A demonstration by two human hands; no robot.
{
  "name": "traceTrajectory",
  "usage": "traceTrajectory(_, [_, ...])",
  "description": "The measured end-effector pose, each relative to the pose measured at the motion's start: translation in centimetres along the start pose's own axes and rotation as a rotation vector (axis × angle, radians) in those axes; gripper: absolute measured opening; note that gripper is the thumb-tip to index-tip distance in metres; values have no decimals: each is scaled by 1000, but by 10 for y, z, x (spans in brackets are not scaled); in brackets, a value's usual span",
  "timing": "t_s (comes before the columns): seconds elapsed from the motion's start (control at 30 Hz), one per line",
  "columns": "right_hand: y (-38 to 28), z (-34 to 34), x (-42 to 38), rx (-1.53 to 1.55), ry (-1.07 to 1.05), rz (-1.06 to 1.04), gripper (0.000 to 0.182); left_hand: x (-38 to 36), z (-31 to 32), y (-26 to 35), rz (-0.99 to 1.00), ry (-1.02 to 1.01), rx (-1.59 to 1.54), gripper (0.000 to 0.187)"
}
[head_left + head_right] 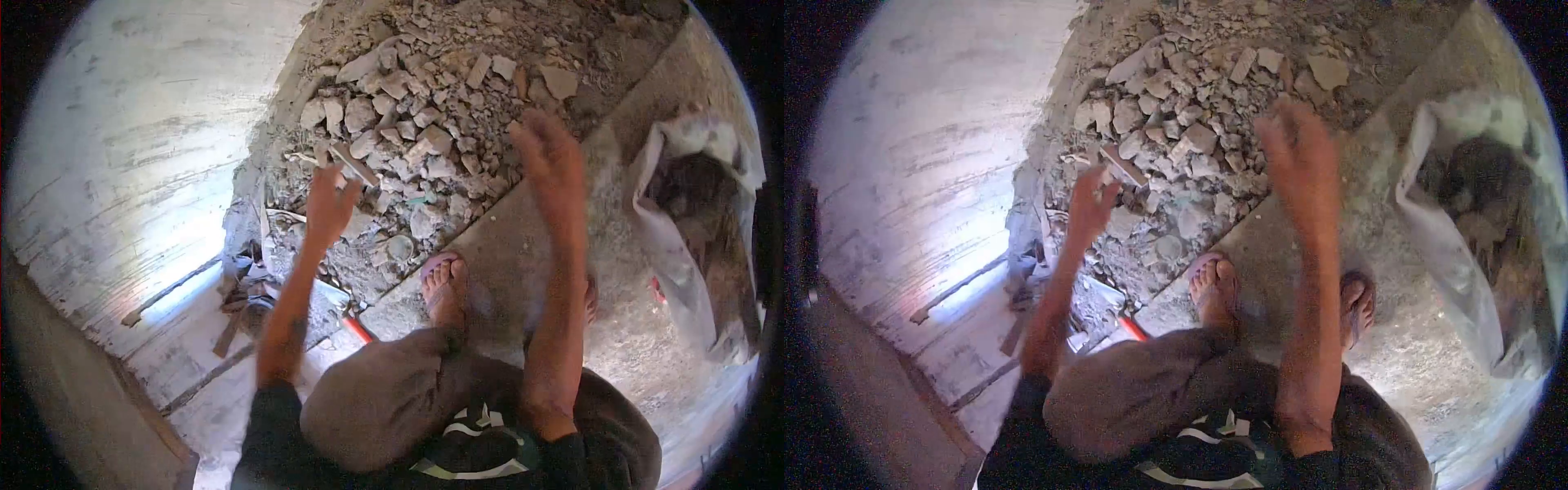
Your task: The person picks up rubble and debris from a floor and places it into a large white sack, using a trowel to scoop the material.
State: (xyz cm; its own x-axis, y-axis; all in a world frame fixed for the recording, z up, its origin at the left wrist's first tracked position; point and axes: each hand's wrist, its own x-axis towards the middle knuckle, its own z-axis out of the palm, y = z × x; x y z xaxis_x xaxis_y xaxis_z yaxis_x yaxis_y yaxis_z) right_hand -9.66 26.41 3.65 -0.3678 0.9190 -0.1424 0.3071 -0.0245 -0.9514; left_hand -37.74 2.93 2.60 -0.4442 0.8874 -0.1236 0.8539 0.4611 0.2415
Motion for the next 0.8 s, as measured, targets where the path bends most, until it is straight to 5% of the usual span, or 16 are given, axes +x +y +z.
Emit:
traceTrajectory(0.13, [40,55,-17,-310,-227,-28,63,-150,39,-25,-597,321,121,46])
traceTrajectory(0.2, [48,83,-22,-337,-277,-47,73,-200,49,-35,-865,250,92,48])
traceTrajectory(0.27, [47,108,-27,-364,-310,-62,83,-214,49,-34,-933,259,-73,60])
traceTrajectory(0.4, [38,145,-19,-616,-362,-229,96,-149,26,-35,-530,162,114,82])
traceTrajectory(0.5, [43,160,-13,-434,-423,-450,88,-93,20,-53,-349,68,144,81])
traceTrajectory(0.57, [34,163,-15,-816,-595,-541,75,-70,15,-48,-173,-198,148,76])
traceTrajectory(0.6, [37,164,-15,-823,-591,-547,75,-68,16,-48,-172,-191,143,76])
traceTrajectory(0.67, [50,172,-13,-901,-625,-491,61,-62,23,-53,-331,-545,-38,68])
traceTrajectory(0.7, [53,174,-13,-914,-618,-503,61,-86,58,-89,-98,-465,-57,60])
traceTrajectory(0.8, [45,172,-22,-973,-542,-481,39,-72,27,-65,-311,-499,-164,59])
